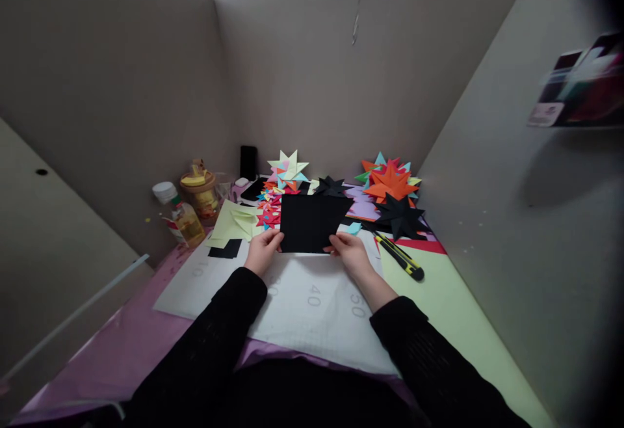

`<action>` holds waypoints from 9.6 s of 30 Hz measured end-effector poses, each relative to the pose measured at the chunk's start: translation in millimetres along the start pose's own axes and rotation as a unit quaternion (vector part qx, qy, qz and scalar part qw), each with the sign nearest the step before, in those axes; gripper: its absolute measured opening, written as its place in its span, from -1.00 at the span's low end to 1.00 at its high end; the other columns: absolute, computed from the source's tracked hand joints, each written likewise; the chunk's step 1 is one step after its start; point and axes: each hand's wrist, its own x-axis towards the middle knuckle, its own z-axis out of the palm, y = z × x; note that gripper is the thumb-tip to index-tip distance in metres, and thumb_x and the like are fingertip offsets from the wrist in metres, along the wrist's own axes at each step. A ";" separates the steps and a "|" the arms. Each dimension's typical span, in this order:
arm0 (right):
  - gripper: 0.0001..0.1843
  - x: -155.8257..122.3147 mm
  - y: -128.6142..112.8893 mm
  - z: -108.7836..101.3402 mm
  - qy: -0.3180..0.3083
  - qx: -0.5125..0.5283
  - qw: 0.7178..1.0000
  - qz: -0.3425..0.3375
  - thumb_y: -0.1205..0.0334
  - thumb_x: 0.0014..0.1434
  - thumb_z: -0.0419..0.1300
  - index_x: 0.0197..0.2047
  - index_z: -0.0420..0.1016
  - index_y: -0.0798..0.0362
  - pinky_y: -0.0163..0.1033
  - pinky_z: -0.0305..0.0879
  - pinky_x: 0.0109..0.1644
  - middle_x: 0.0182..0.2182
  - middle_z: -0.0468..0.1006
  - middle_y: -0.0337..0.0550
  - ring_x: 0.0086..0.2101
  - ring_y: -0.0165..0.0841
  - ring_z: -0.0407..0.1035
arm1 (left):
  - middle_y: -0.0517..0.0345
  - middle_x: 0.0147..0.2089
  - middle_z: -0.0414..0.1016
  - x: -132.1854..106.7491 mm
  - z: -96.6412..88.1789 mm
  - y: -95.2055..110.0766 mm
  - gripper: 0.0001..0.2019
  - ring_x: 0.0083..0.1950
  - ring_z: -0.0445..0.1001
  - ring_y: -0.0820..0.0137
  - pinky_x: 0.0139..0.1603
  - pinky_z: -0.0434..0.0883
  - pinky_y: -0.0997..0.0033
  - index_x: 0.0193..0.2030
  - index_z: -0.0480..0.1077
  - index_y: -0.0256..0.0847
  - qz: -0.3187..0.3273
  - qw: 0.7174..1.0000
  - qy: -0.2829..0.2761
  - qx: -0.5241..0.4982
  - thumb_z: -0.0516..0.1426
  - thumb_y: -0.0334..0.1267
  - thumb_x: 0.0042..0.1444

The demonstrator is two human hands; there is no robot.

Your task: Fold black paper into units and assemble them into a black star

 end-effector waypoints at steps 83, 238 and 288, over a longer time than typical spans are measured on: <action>-0.47 -12.7 -5.4 5.8 -0.065 0.127 0.989 -0.045 -0.03 -0.08 0.32 -0.03 0.44 -0.04 -0.24 0.36 -0.33 -0.28 0.58 -0.14 -0.38 -0.33 0.43 | -0.06 -0.19 0.59 -6.1 10.6 0.6 -0.57 -0.21 0.54 0.26 -0.14 0.45 0.29 -0.16 0.42 -0.32 -0.169 0.940 -0.045 -0.293 0.34 -0.21 -0.20; -0.64 -1.4 -1.6 -1.9 0.038 0.244 0.967 0.070 0.12 -0.32 0.46 -0.40 0.58 0.08 -0.10 0.36 -0.14 -0.44 0.64 -0.13 -0.38 -0.22 0.49 | 0.00 -0.32 0.58 -6.3 14.4 -7.0 -0.57 -0.23 0.57 0.29 -0.28 0.44 0.40 -0.07 0.42 -0.30 -0.080 0.978 -0.015 -0.193 0.26 -0.09 -0.04; -0.78 -20.8 -21.8 3.1 -0.083 0.188 0.968 0.143 0.21 -0.26 0.39 -0.49 0.56 0.15 -0.26 0.28 -0.42 -0.58 0.58 -0.15 -0.55 -0.33 0.40 | 0.12 -0.37 0.55 -12.0 17.4 -0.6 -0.76 -0.39 0.46 0.38 -0.34 0.37 0.42 -0.26 0.44 -0.30 -0.085 0.969 -0.158 -0.172 0.23 -0.20 -0.06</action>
